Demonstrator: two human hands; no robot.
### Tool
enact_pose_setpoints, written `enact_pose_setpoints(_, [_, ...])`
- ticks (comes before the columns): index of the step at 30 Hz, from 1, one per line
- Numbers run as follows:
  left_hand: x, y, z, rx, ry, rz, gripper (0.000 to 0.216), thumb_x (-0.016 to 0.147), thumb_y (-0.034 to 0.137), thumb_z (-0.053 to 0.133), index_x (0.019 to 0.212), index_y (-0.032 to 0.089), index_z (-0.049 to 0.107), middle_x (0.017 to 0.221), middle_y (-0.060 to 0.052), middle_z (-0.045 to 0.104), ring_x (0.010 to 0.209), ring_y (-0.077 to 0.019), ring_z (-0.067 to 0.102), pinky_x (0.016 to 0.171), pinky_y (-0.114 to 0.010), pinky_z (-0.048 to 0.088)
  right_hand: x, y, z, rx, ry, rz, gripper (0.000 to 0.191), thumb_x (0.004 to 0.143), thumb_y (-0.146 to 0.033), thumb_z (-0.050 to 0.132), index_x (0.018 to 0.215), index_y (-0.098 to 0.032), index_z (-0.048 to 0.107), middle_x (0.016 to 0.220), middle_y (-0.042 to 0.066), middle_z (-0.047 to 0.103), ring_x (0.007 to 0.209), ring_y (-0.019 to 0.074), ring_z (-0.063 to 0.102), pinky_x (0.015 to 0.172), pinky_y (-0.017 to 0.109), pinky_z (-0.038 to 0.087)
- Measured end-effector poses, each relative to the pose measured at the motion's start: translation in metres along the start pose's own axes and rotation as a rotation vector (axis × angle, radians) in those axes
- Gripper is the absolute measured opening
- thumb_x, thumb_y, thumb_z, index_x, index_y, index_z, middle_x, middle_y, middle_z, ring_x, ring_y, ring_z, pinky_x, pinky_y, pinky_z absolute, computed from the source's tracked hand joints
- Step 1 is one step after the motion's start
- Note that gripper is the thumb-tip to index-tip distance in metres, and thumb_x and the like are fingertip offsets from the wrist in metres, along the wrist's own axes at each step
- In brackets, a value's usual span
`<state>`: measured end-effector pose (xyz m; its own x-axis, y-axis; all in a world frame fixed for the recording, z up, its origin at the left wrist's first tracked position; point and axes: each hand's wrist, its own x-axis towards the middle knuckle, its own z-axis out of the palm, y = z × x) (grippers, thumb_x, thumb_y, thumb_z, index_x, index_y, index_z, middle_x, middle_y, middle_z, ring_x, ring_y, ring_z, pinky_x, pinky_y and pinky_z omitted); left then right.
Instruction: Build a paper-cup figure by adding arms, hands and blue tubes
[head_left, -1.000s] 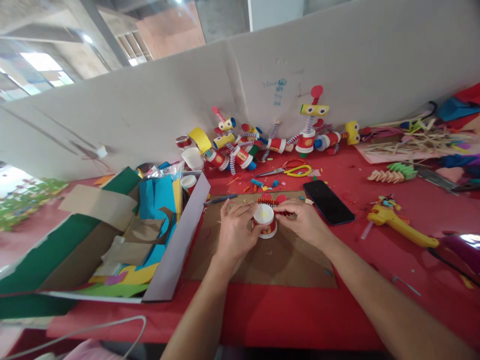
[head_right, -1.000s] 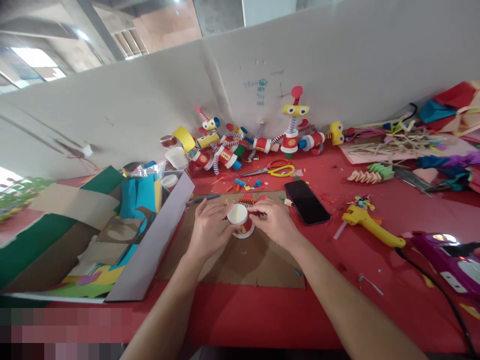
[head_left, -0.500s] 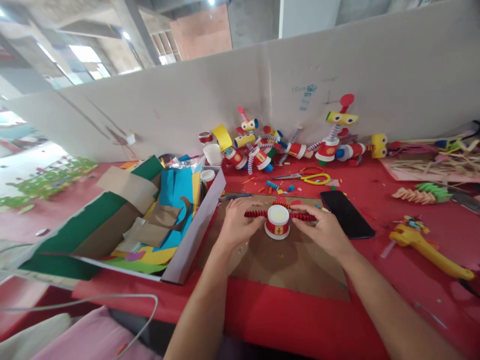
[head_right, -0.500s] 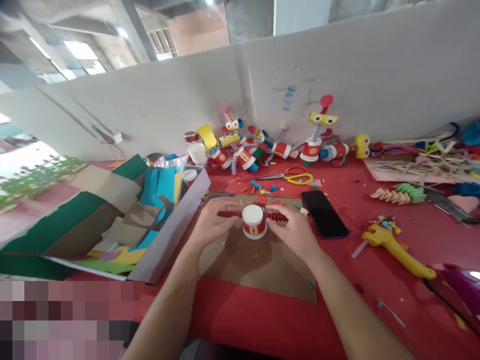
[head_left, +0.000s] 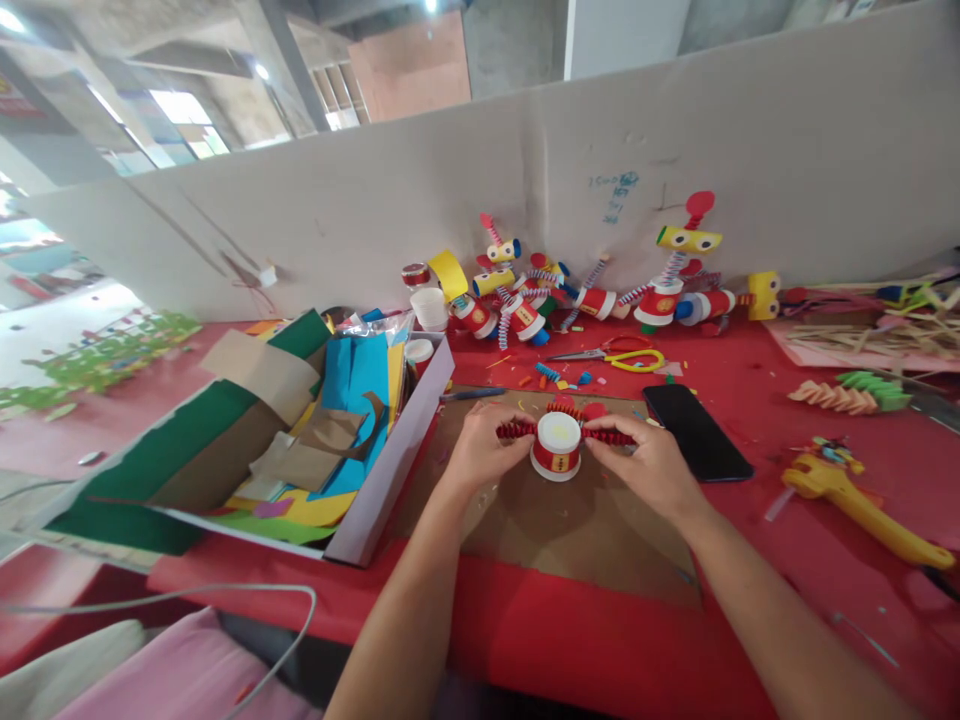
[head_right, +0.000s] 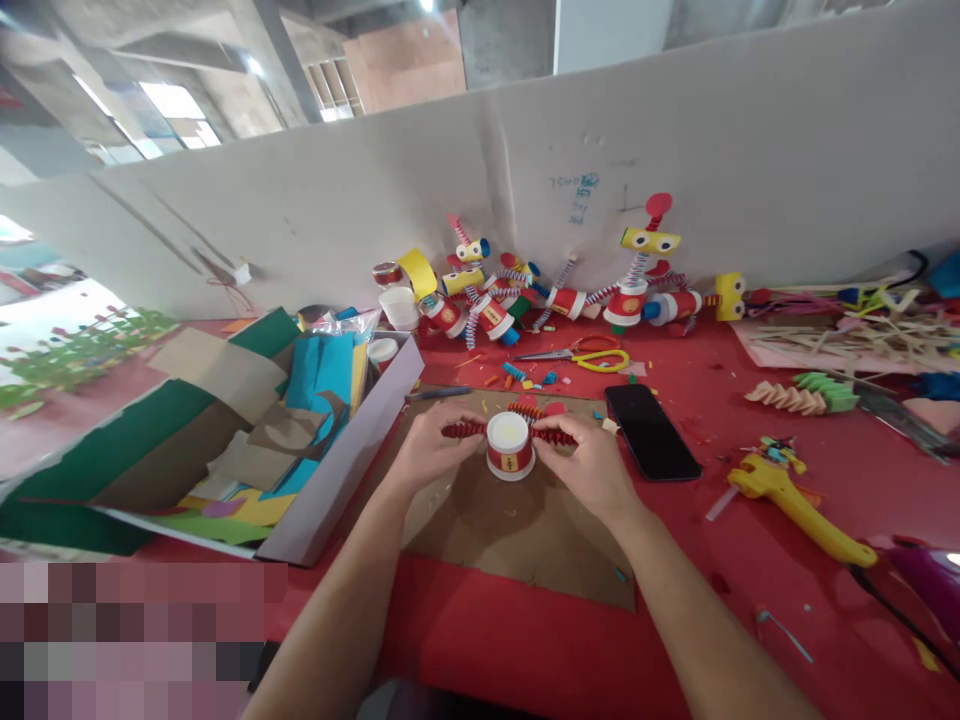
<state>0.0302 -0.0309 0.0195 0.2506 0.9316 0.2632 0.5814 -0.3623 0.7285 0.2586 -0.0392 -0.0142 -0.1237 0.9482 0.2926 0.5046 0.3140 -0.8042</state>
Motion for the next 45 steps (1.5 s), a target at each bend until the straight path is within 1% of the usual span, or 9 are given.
enact_pose_setpoints(12, [0.001,-0.006,0.006,-0.078,0.027,-0.055,0.016,0.074,0.02,0.067,0.086,0.019,0.078,0.085,-0.006,0.076,0.082,-0.0205,0.068,0.075,-0.031,0.05,0.003,-0.002,0.003,0.008,0.04,-0.102,0.016,0.08,-0.029,0.062,0.087,-0.022,0.075,0.089,0.005,0.075,0.087,0.023,0.067,0.081,0.038,0.05])
enact_pose_setpoints(19, [0.0,-0.01,-0.003,-0.223,-0.028,-0.073,0.022,0.073,0.026,0.073,0.094,0.021,0.077,0.097,-0.008,0.076,0.092,-0.0242,0.068,0.081,-0.035,0.052,0.0,-0.006,-0.002,-0.005,0.002,-0.014,0.02,0.081,-0.033,0.064,0.096,-0.023,0.073,0.097,0.005,0.074,0.093,0.0237,0.067,0.086,0.039,0.049])
enact_pose_setpoints(23, [-0.003,-0.015,-0.011,-0.431,0.169,-0.154,0.039,0.071,0.035,0.076,0.107,0.019,0.074,0.11,-0.011,0.073,0.098,-0.0246,0.066,0.08,-0.033,0.052,0.0,-0.005,-0.012,0.175,0.055,0.082,0.031,0.082,-0.045,0.065,0.104,-0.023,0.07,0.106,0.006,0.074,0.098,0.0235,0.067,0.088,0.038,0.05])
enact_pose_setpoints(28, [0.0,-0.026,-0.019,-0.684,0.613,-0.252,0.043,0.072,0.051,0.073,0.098,0.017,0.075,0.099,-0.009,0.074,0.08,-0.0152,0.065,0.076,-0.027,0.048,0.008,0.005,-0.028,0.472,0.39,0.197,0.038,0.083,-0.056,0.061,0.094,-0.022,0.072,0.102,0.007,0.075,0.101,0.0214,0.067,0.091,0.036,0.049])
enact_pose_setpoints(30, [0.002,-0.03,-0.021,-0.756,0.71,-0.309,0.05,0.071,0.059,0.07,0.095,0.016,0.075,0.092,-0.009,0.074,0.072,-0.0124,0.063,0.071,-0.025,0.046,0.011,0.011,-0.032,0.558,0.459,0.237,0.047,0.082,-0.063,0.057,0.087,-0.02,0.072,0.095,0.009,0.075,0.096,0.0212,0.068,0.087,0.035,0.051])
enact_pose_setpoints(34, [0.004,-0.033,-0.023,-0.831,0.752,-0.394,0.058,0.066,0.066,0.069,0.092,0.013,0.073,0.082,-0.008,0.072,0.065,-0.0111,0.061,0.066,-0.024,0.044,0.015,0.018,-0.035,0.575,0.398,0.372,0.062,0.075,-0.076,0.053,0.079,-0.017,0.072,0.083,0.012,0.075,0.084,0.0218,0.07,0.072,0.032,0.054])
enact_pose_setpoints(37, [0.004,-0.035,-0.022,-0.813,0.781,-0.383,0.045,0.058,0.054,0.079,0.072,0.013,0.07,0.07,-0.004,0.068,0.062,-0.0108,0.057,0.064,-0.024,0.043,0.015,0.02,-0.035,0.561,0.35,0.417,0.063,0.072,-0.077,0.056,0.076,-0.017,0.072,0.081,0.012,0.075,0.078,0.0211,0.07,0.069,0.031,0.054])
enact_pose_setpoints(40, [0.004,-0.039,-0.019,-0.785,0.774,-0.344,0.034,0.056,0.044,0.082,0.06,0.014,0.066,0.062,-0.002,0.064,0.061,-0.0106,0.055,0.063,-0.024,0.043,0.013,0.02,-0.032,0.503,0.254,0.414,0.053,0.071,-0.069,0.063,0.078,-0.018,0.073,0.08,0.01,0.076,0.075,0.0209,0.071,0.071,0.033,0.056])
enact_pose_setpoints(45, [0.004,-0.043,-0.012,-0.781,0.759,-0.392,0.032,0.056,0.04,0.081,0.07,0.014,0.071,0.07,-0.003,0.068,0.062,-0.0103,0.054,0.063,-0.024,0.042,0.009,0.02,-0.027,0.41,0.09,0.402,0.034,0.072,-0.053,0.07,0.082,-0.021,0.075,0.089,0.007,0.077,0.079,0.023,0.072,0.067,0.034,0.058])
